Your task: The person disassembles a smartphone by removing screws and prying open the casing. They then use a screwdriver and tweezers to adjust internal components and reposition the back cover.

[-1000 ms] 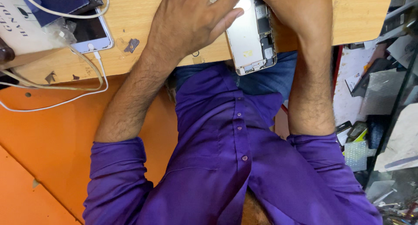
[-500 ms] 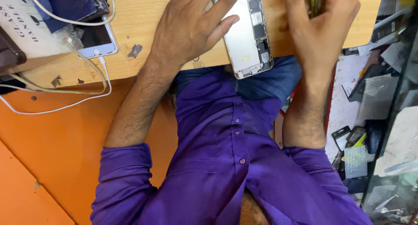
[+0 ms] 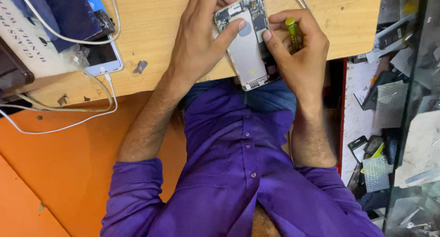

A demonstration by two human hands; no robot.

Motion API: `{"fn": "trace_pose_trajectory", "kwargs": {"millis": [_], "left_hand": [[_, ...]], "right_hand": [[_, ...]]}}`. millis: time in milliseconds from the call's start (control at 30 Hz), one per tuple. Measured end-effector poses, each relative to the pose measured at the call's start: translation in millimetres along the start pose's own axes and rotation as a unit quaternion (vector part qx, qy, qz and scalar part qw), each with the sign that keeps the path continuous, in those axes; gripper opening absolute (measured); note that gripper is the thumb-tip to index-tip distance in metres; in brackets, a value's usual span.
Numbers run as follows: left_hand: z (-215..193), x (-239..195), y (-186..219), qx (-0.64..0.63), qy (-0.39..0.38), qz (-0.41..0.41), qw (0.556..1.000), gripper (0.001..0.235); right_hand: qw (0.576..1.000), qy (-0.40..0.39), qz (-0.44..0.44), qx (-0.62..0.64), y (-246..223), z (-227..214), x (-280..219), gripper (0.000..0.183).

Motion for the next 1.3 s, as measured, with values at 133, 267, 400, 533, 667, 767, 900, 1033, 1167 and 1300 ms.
{"fn": "trace_pose_trajectory", "kwargs": {"millis": [133,267,400,533,667,767,900,1033,1167,1300], "left_hand": [[10.3,-5.2,-8.8,-0.199,0.015,-0.138,0.970,0.052],[20.3,-3.7,0.4,-0.322,0.054,-0.065,0.943,0.046],[29.5,-11.8,0.3,-0.259,0.077,-0.021,0.962,0.044],[34.2,-14.7,-1.2,-0.225,0.097,-0.024,0.969,0.042],[33.3,-16.3,5.6,-0.196,0.110,-0.023,0.974,0.039],[32.7,-16.8,5.5,-0.210,0.132,-0.035,0.968,0.038],[30.6,-16.5,-2.7,-0.244,0.148,-0.045,0.957,0.036],[26.7,-18.5,-15.1,-0.270,0.170,-0.059,0.946,0.032],[20.4,-18.6,-21.3,-0.236,0.199,-0.061,0.949,0.031],[20.5,-17.5,-17.8,-0.198,0.206,-0.065,0.956,0.031]], "right_hand": [[0.989,-0.033,0.055,0.135,12.0,0.3,3.4,0.012],[0.980,-0.013,0.041,0.195,10.8,0.9,6.8,0.009],[0.981,0.025,0.022,0.189,16.0,3.4,5.3,0.009],[0.983,0.030,0.000,0.183,19.1,2.9,4.7,0.016],[0.986,0.043,-0.002,0.161,17.6,1.9,2.8,0.018],[0.984,0.040,0.008,0.171,16.0,4.3,1.5,0.018],[0.983,-0.011,0.057,0.174,19.9,5.2,-0.5,0.006],[0.942,0.052,0.086,0.321,23.2,-20.3,1.0,0.023],[0.845,0.156,0.201,0.470,44.3,-33.8,-4.4,0.027],[0.858,0.124,0.141,0.477,35.1,-28.1,-1.0,0.040]]}}
Point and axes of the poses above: each hand's wrist, its own x-axis towards the middle knuckle, its own z-axis out of the palm, y = z × x, the point moved 9 cm from there along x, towards the middle knuckle, and after that the axes turned 1 degree about y, right-handed, at the moved point
